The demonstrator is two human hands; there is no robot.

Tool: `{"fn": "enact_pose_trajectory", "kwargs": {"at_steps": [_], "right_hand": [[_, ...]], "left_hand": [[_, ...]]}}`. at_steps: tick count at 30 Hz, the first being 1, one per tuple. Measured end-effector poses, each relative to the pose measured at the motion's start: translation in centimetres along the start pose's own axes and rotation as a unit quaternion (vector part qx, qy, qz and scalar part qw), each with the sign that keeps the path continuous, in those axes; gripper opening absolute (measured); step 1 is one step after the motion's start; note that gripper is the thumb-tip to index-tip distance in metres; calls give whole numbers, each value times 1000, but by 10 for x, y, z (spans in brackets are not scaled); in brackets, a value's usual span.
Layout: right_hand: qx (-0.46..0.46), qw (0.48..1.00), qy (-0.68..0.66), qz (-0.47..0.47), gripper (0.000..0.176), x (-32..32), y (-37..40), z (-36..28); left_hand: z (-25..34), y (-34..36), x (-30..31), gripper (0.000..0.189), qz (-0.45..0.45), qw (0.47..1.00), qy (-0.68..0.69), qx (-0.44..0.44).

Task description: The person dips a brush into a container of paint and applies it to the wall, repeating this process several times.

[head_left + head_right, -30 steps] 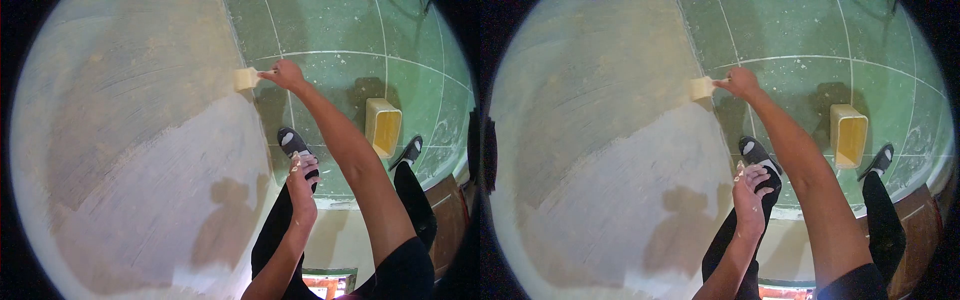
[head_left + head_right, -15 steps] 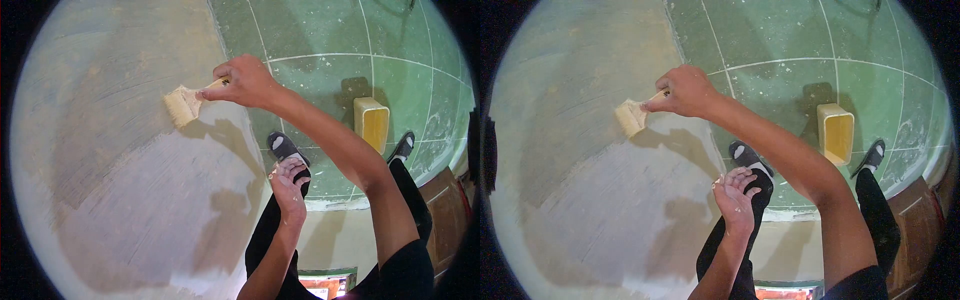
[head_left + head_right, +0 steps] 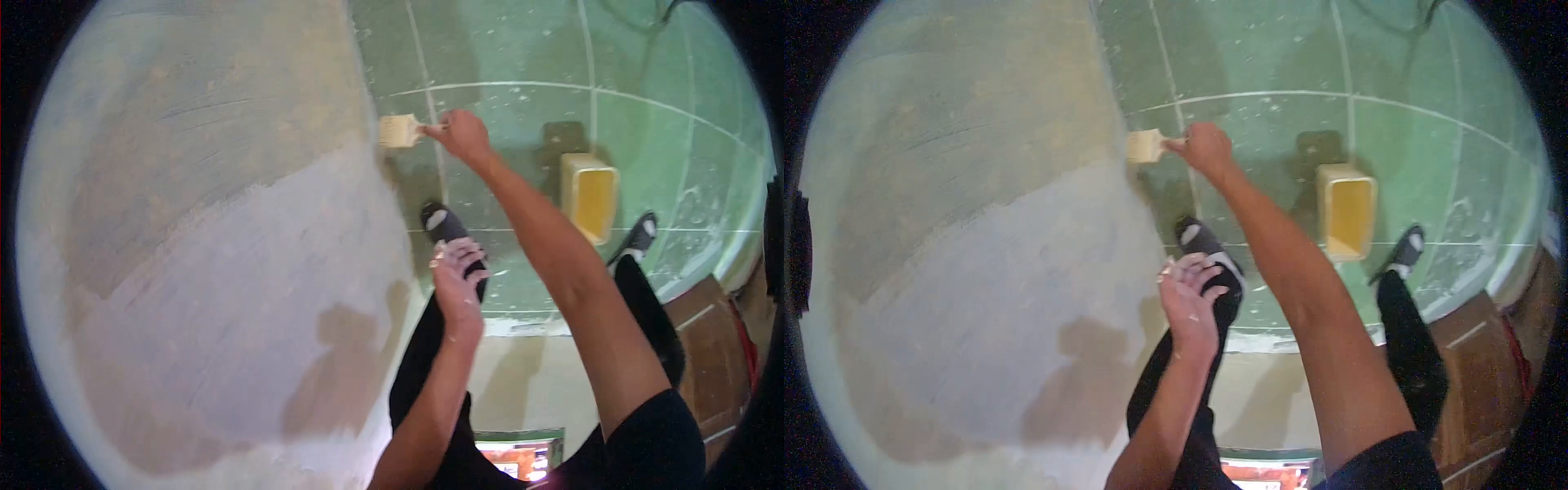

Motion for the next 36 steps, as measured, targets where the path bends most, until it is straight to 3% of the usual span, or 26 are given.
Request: {"fn": "enact_pose_trajectory", "kwargs": {"at_steps": [1, 5, 7, 9, 13, 17, 26, 36], "right_hand": [[-40, 998, -13, -48, 60, 26, 12, 2], [-76, 972, -220, -19, 51, 154, 100, 17], [-118, 972, -188, -74, 44, 225, 147, 21], [-92, 981, -162, -54, 41, 285, 188, 43], [-109, 990, 21, -92, 35, 358, 255, 84], [-145, 964, 179, -133, 34, 346, 267, 138], [-131, 962, 211, -115, 27, 263, 209, 196], [-165, 950, 227, -139, 27, 228, 191, 191]], "left_hand": [[-7, 0, 0, 49, -2, 1000, 3, -1], [-44, 4, -11, 47, -15, 1000, -8, 9], [-50, 11, -14, 46, -16, 1000, -6, 18], [-57, 12, -27, 46, -39, 999, 5, 26], [-70, 29, -36, 49, -27, 999, -34, 13], [-78, 36, -51, 50, -34, 999, -39, 1], [-87, 45, -64, 51, -57, 998, -30, -26], [-70, 53, -49, 49, -76, 996, -13, -53]]}}
Point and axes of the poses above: each hand's wrist, its own y-axis away from the middle knuckle, its own x-axis out of the back of the hand, z = x × y, the point moved 4 cm from there along -y, towards the middle knuckle, and after that the axes turned 7 degrees about z, right-handed, at the moved point
